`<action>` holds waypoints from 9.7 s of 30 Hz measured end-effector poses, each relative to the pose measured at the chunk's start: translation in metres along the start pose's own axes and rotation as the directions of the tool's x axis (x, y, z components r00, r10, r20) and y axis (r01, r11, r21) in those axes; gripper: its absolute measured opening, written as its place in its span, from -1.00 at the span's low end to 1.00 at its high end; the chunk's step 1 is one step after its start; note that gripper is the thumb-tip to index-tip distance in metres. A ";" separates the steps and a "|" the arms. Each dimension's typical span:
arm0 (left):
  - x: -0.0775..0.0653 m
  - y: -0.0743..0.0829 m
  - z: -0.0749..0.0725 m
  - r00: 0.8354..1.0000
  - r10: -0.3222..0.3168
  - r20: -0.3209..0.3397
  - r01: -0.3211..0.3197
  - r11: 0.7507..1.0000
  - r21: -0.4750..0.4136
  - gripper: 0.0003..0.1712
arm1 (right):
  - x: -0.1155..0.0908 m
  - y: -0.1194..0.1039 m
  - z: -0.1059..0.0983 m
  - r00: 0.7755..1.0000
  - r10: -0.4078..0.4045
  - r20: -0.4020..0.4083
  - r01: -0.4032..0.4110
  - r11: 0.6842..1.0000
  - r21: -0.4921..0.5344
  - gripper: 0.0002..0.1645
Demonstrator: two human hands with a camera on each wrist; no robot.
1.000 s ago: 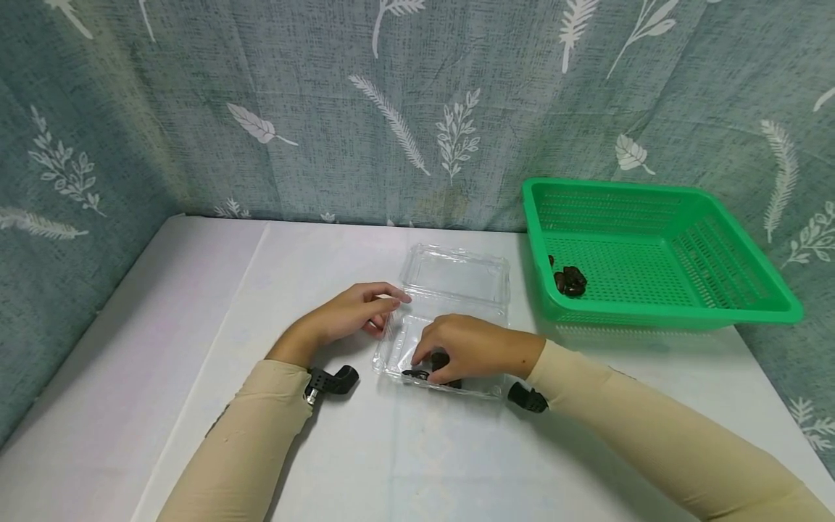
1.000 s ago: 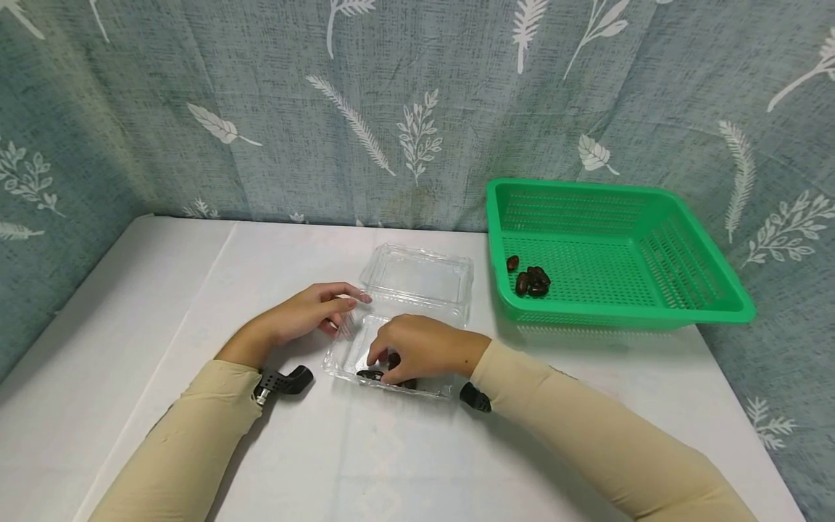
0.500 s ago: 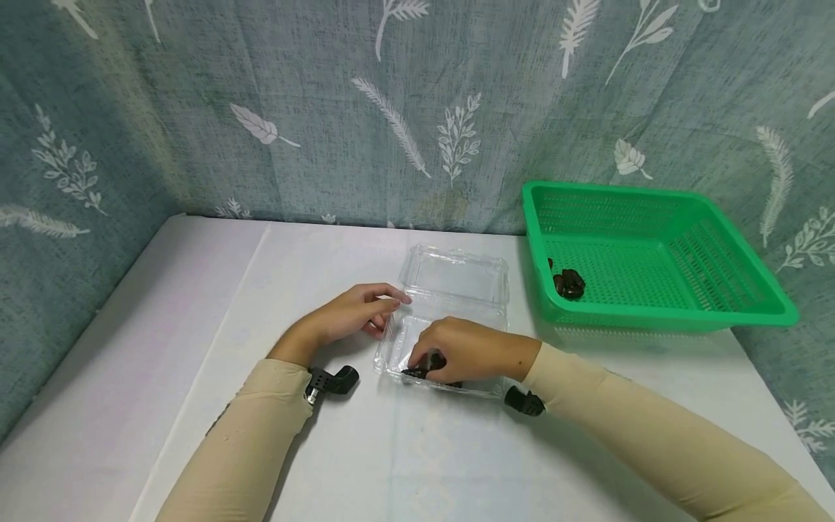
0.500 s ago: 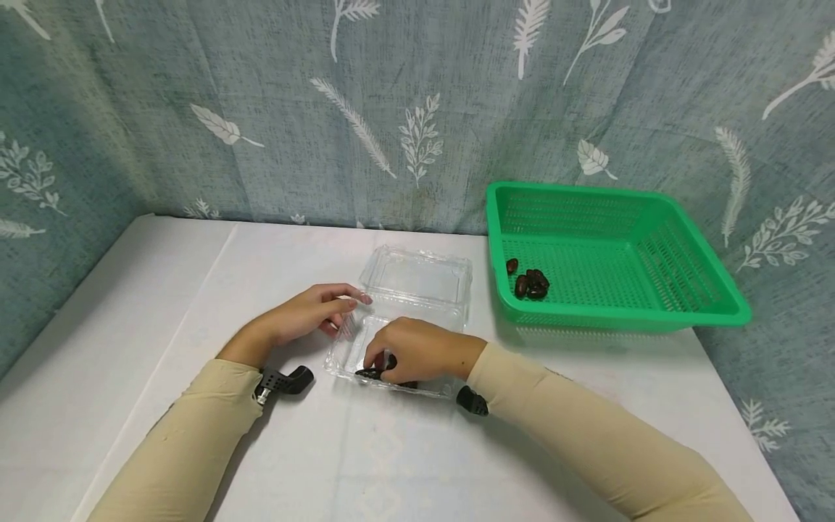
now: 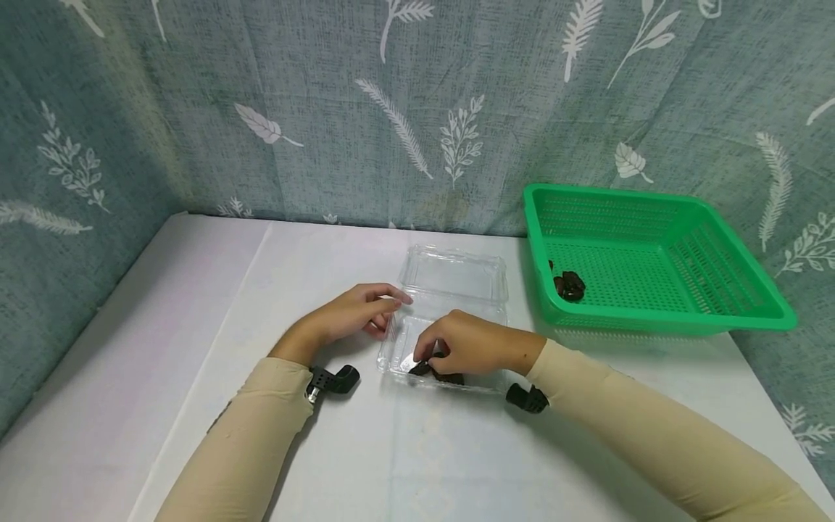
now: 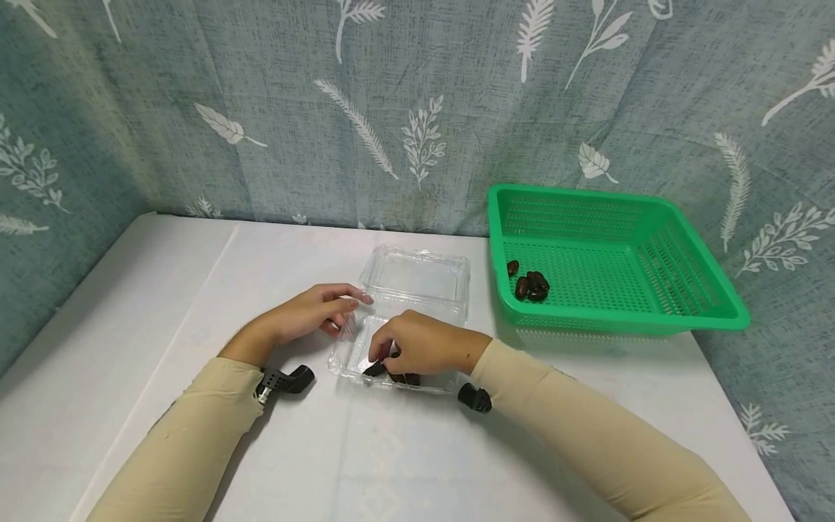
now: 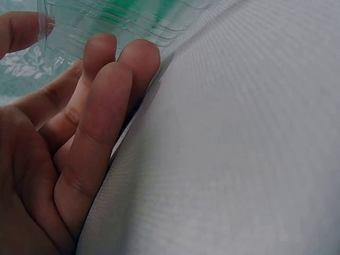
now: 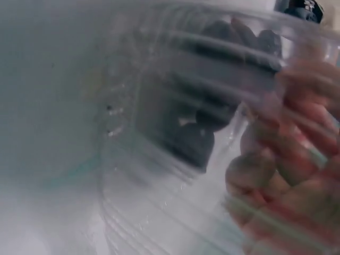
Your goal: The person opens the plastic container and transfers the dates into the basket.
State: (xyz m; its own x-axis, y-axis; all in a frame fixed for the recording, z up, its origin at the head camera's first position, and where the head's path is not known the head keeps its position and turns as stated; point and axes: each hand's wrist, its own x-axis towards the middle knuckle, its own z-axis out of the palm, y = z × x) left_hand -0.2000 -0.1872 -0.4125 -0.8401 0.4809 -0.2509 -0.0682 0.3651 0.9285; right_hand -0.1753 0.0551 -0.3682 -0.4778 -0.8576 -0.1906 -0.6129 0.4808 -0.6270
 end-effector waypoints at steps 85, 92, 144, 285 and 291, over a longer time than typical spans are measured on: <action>0.007 0.005 0.004 1.000 -0.018 0.015 0.018 1.000 0.008 -0.57 | -0.123 0.122 -0.111 0.691 0.639 -0.337 -0.567 0.769 0.295 -0.62; 0.004 0.003 0.001 1.000 -0.015 0.013 0.015 1.000 0.007 -0.56 | -0.117 0.124 -0.109 0.686 0.629 -0.365 -0.578 0.776 0.251 -0.60; 0.001 0.003 0.001 0.999 0.000 0.034 0.000 1.000 -0.025 -0.55 | -0.030 0.011 0.009 0.914 0.028 -0.406 -0.125 0.969 -0.215 -0.80; 0.007 0.002 0.002 1.000 -0.007 0.021 0.007 1.000 0.023 -0.55 | -0.141 0.099 -0.096 0.608 0.399 -0.686 -0.432 0.892 0.135 -0.70; 0.007 0.002 0.003 1.000 -0.005 0.017 0.005 1.000 0.020 -0.56 | -0.137 0.106 -0.101 0.676 0.513 -0.530 -0.510 0.844 0.166 -0.64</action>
State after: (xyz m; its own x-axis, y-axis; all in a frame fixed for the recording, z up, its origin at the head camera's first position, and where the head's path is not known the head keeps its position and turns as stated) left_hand -0.2047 -0.1811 -0.4136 -0.8307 0.4922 -0.2601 -0.0617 0.3830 0.9217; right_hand -0.2388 0.2423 -0.3320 -0.9704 -0.2361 -0.0498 -0.1692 0.8128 -0.5574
